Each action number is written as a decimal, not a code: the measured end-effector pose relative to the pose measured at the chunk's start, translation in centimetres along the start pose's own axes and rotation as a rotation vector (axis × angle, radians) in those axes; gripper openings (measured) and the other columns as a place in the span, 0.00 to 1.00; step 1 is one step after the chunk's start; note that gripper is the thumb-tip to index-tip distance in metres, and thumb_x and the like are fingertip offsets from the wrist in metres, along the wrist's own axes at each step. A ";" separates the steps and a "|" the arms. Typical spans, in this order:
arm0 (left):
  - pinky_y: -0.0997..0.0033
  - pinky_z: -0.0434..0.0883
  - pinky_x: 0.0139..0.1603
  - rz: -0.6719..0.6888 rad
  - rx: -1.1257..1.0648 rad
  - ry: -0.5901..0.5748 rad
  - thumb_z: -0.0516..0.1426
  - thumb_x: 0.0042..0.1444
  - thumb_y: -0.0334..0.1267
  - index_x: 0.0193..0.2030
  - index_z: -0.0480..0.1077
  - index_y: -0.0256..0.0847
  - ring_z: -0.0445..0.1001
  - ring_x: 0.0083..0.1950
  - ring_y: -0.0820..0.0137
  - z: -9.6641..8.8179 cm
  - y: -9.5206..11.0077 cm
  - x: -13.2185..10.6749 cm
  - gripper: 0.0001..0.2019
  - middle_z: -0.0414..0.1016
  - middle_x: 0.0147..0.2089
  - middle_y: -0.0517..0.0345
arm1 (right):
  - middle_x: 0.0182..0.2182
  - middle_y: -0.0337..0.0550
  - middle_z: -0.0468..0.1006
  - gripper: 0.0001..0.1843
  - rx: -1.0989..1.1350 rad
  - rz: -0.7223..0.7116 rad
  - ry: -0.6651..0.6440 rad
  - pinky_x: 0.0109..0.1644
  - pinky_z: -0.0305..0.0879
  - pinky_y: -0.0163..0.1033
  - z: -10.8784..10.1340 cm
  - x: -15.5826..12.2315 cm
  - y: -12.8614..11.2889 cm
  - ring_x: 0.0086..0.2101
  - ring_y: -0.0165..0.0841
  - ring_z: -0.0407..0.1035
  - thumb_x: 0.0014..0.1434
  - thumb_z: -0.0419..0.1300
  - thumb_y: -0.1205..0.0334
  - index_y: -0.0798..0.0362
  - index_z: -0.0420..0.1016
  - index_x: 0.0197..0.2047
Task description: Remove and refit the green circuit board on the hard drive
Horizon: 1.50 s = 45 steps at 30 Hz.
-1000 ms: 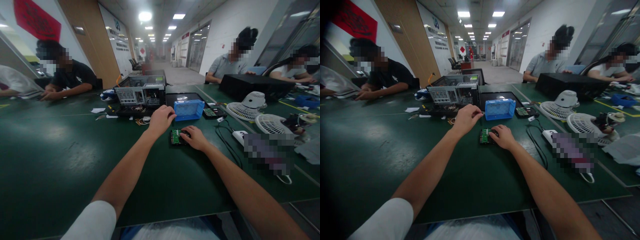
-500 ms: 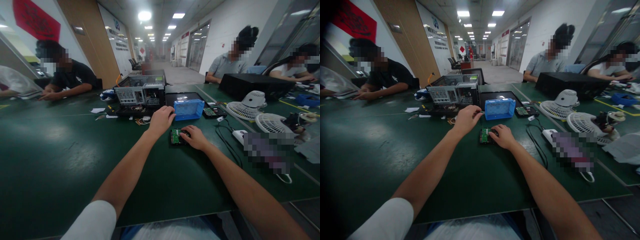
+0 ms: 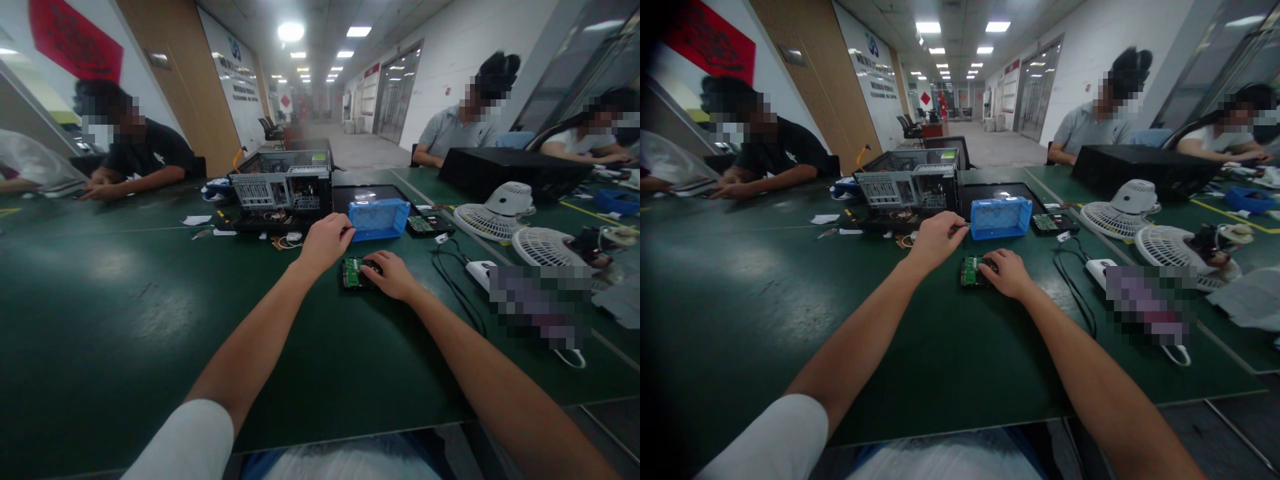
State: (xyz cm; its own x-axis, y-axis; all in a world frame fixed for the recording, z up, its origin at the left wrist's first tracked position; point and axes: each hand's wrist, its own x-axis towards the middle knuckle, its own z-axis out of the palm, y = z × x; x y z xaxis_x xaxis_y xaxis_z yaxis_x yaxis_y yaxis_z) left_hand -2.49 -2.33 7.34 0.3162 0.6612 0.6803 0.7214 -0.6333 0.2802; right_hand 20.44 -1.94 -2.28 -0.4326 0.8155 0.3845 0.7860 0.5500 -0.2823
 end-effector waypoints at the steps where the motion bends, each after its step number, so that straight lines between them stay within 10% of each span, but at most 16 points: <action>1: 0.64 0.73 0.49 0.001 -0.008 0.004 0.59 0.64 0.36 0.41 0.73 0.41 0.77 0.47 0.64 0.0 0.1 0.0 0.02 0.79 0.45 0.52 | 0.50 0.50 0.77 0.21 0.000 0.000 0.001 0.55 0.63 0.49 0.0 0.0 0.0 0.50 0.44 0.70 0.69 0.53 0.45 0.48 0.77 0.54; 19: 0.64 0.75 0.49 -0.117 -0.186 0.107 0.58 0.62 0.34 0.34 0.64 0.41 0.78 0.46 0.66 1.4 0.5 -0.2 0.06 0.79 0.43 0.53 | 0.50 0.50 0.78 0.20 -0.011 0.008 0.004 0.55 0.64 0.50 0.2 0.0 0.1 0.50 0.44 0.70 0.68 0.54 0.45 0.46 0.77 0.54; 45: 0.63 0.73 0.51 -0.040 -0.014 0.007 0.58 0.65 0.33 0.42 0.77 0.43 0.76 0.48 0.64 0.0 0.1 0.1 0.06 0.77 0.47 0.53 | 0.50 0.50 0.78 0.21 -0.018 0.009 -0.004 0.55 0.63 0.48 0.1 0.0 0.0 0.50 0.44 0.70 0.69 0.54 0.45 0.47 0.77 0.55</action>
State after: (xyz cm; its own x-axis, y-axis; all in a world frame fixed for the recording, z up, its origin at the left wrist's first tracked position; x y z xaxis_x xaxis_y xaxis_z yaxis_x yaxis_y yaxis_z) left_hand -2.35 -2.30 7.43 0.2828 0.6835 0.6729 0.7248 -0.6118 0.3169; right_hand 20.38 -1.92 -2.34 -0.4269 0.8213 0.3784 0.7977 0.5391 -0.2702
